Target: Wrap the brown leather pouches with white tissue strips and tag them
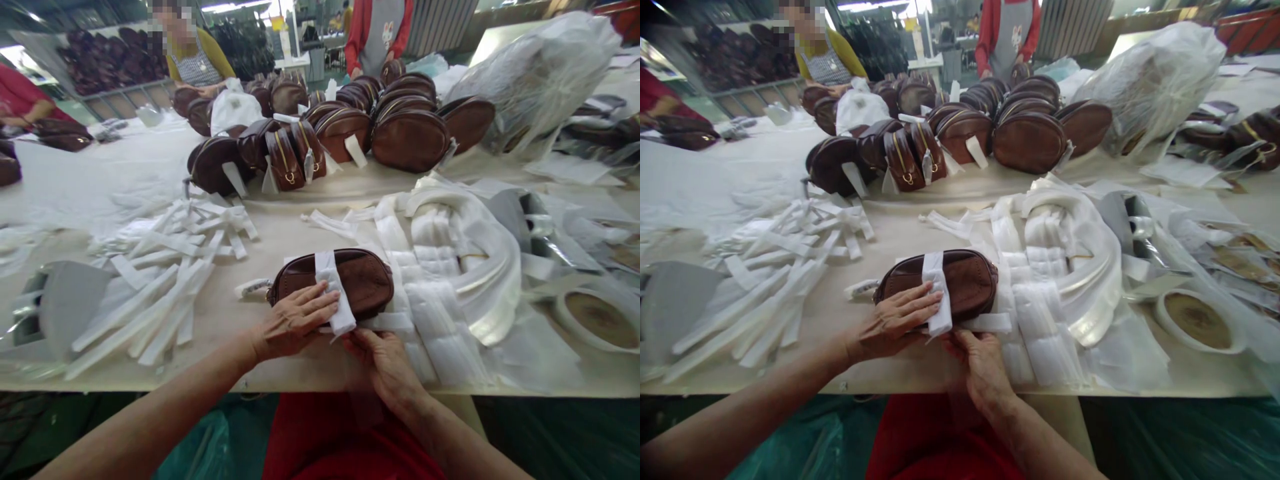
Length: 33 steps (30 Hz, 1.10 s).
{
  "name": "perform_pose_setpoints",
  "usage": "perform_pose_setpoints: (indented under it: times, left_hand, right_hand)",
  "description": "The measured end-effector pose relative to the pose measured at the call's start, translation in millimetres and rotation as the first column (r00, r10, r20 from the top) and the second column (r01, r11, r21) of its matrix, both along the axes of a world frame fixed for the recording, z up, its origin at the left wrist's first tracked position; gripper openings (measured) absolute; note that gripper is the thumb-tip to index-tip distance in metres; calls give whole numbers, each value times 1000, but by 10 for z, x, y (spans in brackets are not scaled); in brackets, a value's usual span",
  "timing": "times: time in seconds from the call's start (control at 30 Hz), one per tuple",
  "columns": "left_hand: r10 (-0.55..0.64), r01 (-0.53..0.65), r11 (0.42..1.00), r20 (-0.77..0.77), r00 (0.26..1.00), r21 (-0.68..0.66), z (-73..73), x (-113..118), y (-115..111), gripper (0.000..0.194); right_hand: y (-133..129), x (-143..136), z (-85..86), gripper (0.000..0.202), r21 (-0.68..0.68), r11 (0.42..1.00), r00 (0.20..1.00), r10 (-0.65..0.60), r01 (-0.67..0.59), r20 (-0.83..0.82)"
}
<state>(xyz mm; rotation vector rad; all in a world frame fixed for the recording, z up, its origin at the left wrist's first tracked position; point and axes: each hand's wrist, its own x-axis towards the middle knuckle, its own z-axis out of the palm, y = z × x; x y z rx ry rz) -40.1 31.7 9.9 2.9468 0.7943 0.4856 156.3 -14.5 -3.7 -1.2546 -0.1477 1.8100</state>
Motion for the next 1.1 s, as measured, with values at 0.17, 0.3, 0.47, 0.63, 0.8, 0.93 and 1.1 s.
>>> perform_pose_setpoints:
  times: [0.17,0.3,0.47,0.63,0.8,0.93,1.1]
  left_hand:
    - [24,-26,997,32,999,69,-69,16,-33,32]
    - [36,-38,997,38,999,70,-94,14,-52,32]
    - [58,-62,996,55,997,65,-120,11,-69,33]
    - [81,-83,996,51,995,42,-134,13,-89,35]
    - [73,-74,997,15,997,31,-140,6,-101,40]
    - [58,-58,998,3,998,23,-129,0,-91,41]
    - [68,-69,998,54,996,5,-134,14,-80,41]
  right_hand:
    - [-210,296,-30,20,249,839,812,323,-483,486]
    - [-93,443,18,25,544,349,376,-445,-763,813]
    - [277,344,55,32,339,9,249,-661,-941,708]
    - [335,321,-20,34,406,-43,340,-631,-913,698]
    - [312,258,-24,35,477,-48,400,-621,-877,674]
    - [324,225,-14,42,458,-65,397,-618,-886,679]
    - [300,259,-94,39,431,-78,380,-627,-899,680]
